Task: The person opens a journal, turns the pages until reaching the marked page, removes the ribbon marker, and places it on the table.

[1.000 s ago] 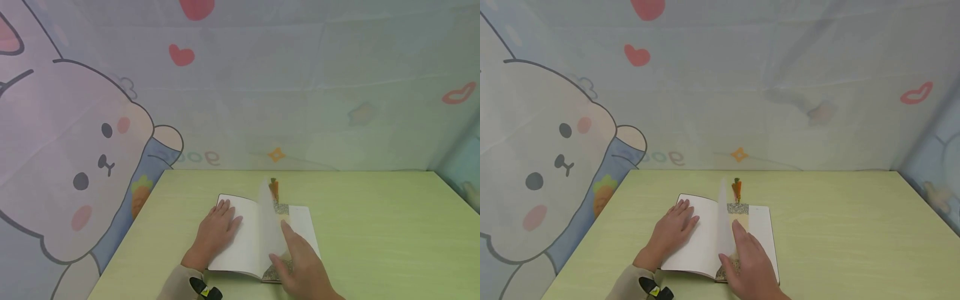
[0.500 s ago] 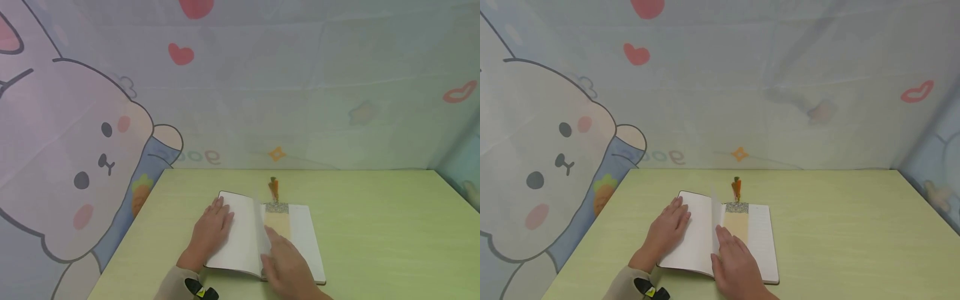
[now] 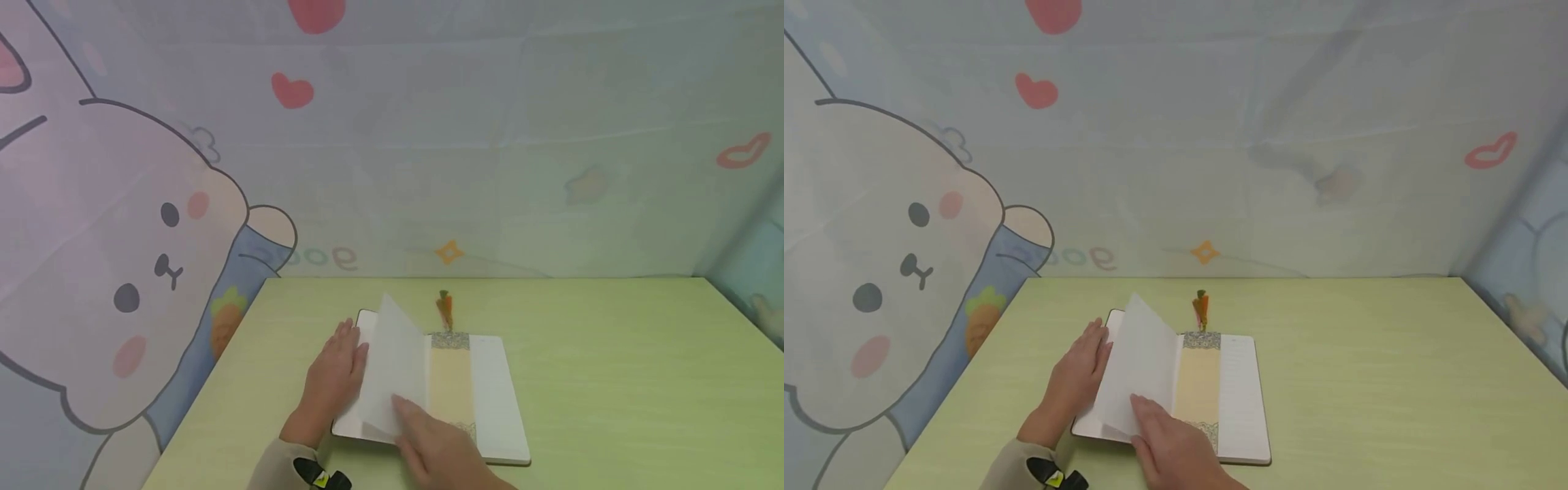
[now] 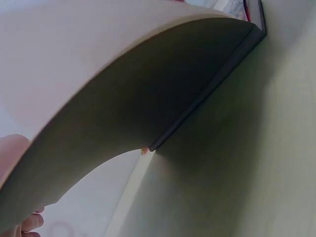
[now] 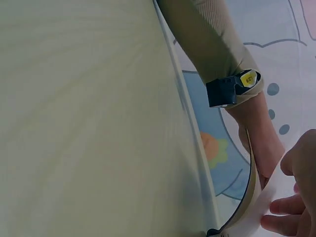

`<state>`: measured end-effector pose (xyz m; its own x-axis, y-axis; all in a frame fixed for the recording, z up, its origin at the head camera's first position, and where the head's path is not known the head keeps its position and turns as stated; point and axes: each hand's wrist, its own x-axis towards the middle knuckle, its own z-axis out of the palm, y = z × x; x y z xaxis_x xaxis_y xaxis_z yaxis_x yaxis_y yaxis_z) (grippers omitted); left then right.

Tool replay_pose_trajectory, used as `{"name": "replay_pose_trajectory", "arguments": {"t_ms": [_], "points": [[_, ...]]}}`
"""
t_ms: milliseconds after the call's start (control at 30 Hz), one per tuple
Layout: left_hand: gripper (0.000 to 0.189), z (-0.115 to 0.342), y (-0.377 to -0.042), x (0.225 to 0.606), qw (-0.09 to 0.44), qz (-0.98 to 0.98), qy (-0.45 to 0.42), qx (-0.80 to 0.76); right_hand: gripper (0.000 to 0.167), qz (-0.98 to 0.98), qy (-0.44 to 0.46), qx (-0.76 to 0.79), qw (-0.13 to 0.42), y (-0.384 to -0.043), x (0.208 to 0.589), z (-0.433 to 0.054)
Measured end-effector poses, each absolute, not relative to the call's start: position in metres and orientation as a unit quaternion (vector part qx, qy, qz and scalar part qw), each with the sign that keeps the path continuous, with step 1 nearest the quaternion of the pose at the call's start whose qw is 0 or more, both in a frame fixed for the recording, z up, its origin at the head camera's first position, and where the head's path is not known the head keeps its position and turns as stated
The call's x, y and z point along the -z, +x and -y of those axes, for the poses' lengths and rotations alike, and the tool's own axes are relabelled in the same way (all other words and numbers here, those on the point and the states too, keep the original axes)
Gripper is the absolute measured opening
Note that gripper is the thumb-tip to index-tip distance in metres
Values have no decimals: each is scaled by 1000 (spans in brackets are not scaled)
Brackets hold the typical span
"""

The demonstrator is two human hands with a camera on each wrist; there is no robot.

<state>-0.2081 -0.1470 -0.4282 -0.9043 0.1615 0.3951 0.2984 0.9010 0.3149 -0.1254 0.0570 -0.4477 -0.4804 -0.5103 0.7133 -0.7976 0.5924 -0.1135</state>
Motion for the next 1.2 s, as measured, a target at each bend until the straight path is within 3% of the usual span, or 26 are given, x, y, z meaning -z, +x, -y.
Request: {"name": "replay_pose_trajectory", "arguments": {"t_ms": [167, 300, 500, 667, 1000, 1200], "points": [[44, 153, -209, 423, 213, 945, -104, 223, 45, 841, 409, -207, 289, -126, 452, -57], [43, 160, -211, 419, 232, 935, -103, 248, 44, 834, 423, -183, 304, -128, 456, -56], [56, 160, -213, 410, 178, 944, -103, 257, 42, 833, 442, -146, 300, -129, 459, -56], [63, 149, -215, 407, 130, 958, -138, 214, 43, 842, 455, -122, 263, -126, 457, -54], [63, 129, -213, 414, 113, 965, -202, 127, 44, 862, 457, -64, 208, -121, 452, -52], [60, 122, -211, 415, 106, 964, -221, 99, 41, 860, 455, -37, 229, -119, 451, -52]]}}
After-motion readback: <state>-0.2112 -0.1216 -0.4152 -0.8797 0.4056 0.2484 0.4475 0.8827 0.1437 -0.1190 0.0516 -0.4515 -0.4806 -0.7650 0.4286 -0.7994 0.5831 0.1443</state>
